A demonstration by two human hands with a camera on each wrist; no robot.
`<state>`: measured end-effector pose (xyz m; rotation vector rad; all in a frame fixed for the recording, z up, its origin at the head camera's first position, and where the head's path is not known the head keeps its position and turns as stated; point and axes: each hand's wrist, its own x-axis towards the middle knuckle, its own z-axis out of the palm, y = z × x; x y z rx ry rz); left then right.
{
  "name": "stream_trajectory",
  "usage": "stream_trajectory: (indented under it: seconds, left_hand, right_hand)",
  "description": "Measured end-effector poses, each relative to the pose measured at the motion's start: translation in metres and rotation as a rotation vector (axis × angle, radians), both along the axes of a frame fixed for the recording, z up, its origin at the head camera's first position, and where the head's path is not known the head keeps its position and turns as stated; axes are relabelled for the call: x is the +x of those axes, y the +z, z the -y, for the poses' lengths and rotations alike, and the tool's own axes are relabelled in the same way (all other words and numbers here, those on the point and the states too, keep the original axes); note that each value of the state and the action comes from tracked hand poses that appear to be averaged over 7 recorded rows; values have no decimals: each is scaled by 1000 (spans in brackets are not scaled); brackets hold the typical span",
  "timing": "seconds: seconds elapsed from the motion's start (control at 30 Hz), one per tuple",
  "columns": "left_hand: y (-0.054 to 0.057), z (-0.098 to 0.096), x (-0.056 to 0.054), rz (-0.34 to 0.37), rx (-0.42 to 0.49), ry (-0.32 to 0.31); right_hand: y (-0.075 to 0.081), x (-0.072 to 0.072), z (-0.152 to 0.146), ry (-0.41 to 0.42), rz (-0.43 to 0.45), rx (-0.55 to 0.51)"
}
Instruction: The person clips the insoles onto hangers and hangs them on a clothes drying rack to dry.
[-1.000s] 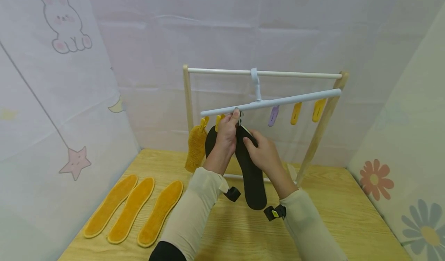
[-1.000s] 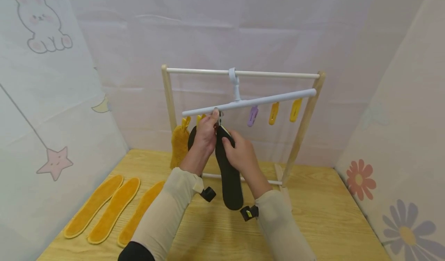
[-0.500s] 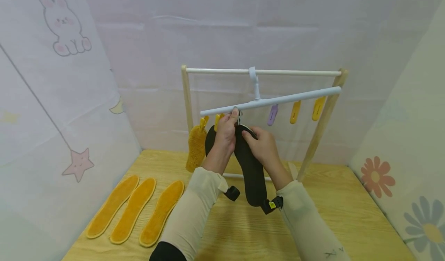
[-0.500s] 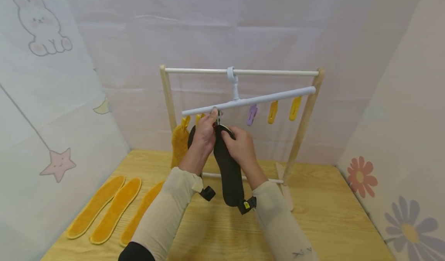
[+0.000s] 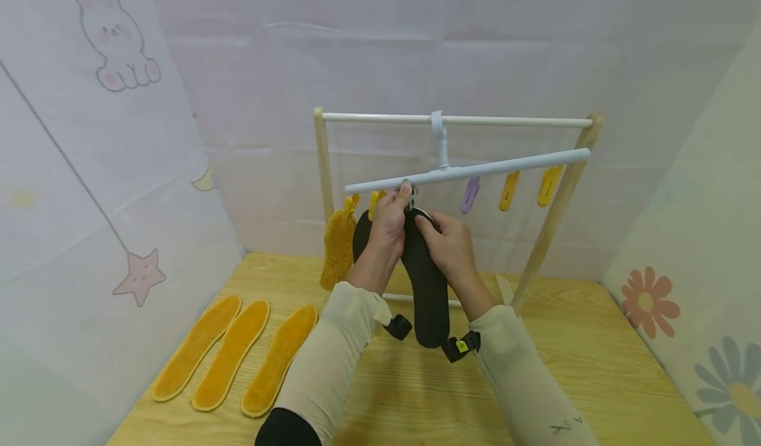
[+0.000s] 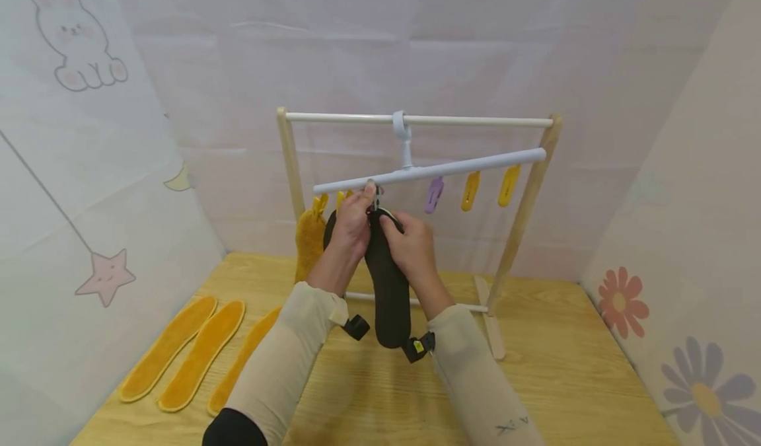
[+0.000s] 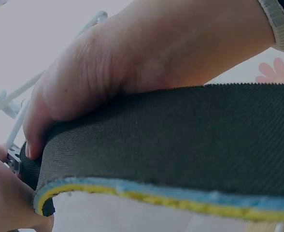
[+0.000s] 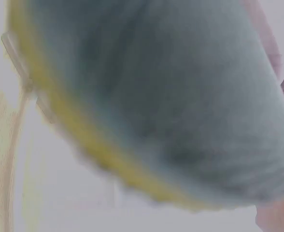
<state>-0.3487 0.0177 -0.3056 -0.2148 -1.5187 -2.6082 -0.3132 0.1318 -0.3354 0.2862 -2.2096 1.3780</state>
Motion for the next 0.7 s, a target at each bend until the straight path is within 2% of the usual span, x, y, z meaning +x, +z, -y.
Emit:
stream_trajectory:
  seconds: [0.4, 0.57, 0.7]
  left_hand:
    - [-1, 0, 0, 2, 5, -8]
    - [-1, 1, 0, -1, -2, -13]
    - [-1, 3, -1, 6, 0, -13]
  right_hand:
    - [-4, -3, 7, -35, -16, -121]
    - [-4, -3, 9, -52, -8, -134]
    - [-4, -4, 10, -34, 3, -133]
